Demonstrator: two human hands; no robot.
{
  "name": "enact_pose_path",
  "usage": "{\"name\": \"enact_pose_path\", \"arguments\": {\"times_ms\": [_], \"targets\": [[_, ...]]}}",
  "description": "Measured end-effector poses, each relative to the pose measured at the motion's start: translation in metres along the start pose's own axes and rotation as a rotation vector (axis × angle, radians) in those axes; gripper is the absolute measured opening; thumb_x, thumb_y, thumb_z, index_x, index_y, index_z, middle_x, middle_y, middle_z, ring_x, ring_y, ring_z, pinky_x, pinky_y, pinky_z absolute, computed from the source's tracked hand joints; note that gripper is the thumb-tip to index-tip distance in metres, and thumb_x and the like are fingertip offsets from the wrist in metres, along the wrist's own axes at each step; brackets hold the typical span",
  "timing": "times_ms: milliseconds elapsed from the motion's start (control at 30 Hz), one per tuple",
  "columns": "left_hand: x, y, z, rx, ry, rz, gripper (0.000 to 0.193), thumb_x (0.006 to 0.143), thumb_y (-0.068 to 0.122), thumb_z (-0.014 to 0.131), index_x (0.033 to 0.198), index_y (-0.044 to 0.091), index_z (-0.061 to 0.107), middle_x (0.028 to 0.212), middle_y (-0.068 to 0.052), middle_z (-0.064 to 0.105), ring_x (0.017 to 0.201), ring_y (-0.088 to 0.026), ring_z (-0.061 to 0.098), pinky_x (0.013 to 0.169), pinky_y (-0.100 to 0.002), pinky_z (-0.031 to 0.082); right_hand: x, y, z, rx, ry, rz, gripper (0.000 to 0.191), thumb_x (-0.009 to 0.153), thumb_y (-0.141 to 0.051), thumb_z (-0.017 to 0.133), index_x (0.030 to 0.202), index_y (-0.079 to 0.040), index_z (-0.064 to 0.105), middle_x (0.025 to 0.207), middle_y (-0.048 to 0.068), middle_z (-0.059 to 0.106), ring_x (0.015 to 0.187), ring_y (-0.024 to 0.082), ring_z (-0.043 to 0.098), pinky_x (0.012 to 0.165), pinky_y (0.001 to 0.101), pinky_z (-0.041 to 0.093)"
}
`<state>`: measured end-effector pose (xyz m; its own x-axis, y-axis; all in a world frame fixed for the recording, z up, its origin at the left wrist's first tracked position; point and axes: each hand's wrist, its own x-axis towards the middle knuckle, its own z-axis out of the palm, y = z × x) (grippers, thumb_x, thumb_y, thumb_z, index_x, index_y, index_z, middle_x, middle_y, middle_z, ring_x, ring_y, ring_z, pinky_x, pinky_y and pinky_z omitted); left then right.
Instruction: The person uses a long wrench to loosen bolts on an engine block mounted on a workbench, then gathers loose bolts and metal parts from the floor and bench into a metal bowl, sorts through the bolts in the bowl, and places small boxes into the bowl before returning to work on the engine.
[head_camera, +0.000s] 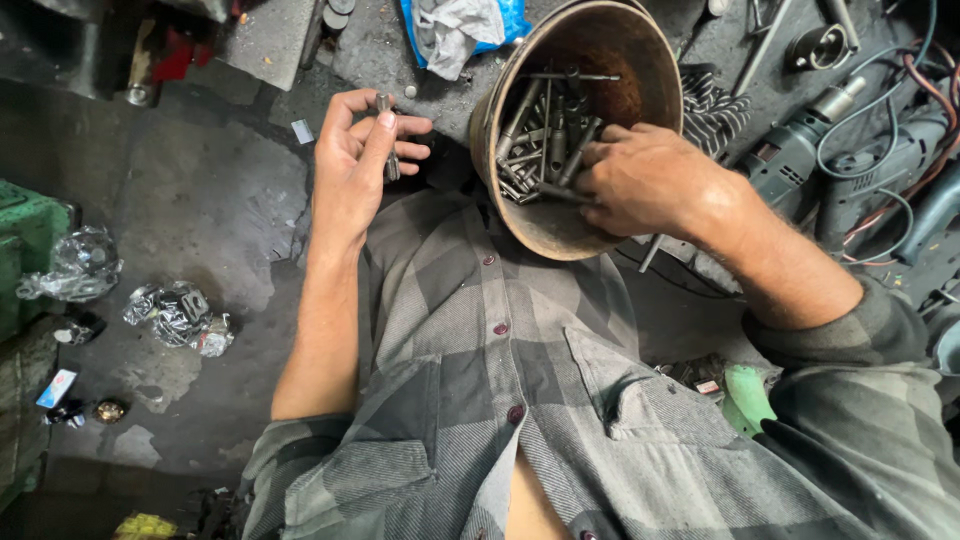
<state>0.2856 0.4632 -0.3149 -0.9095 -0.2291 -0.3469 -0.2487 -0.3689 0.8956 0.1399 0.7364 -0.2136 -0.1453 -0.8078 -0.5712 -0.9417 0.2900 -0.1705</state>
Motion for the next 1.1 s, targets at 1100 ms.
{"name": "enact_pose_path", "arguments": {"times_ms": [1100], "targets": [[-0.012,-0.011,-0.001,-0.031,0.122,-0.039,0.023,0.111,0.022,0.056,0.127,0.006,0.050,0.114,-0.021,0.076,0.088,-0.020,0.075,0.074,-0.031,0.060,0.047,0.031,0.027,0.071,-0.192,0.039,0.037,0.096,-0.035,0.061,0.126,-0.015,0.066,0.085,0.015,0.075,0.081,0.035,0.075,0.070,0.0466,0.059]]}}
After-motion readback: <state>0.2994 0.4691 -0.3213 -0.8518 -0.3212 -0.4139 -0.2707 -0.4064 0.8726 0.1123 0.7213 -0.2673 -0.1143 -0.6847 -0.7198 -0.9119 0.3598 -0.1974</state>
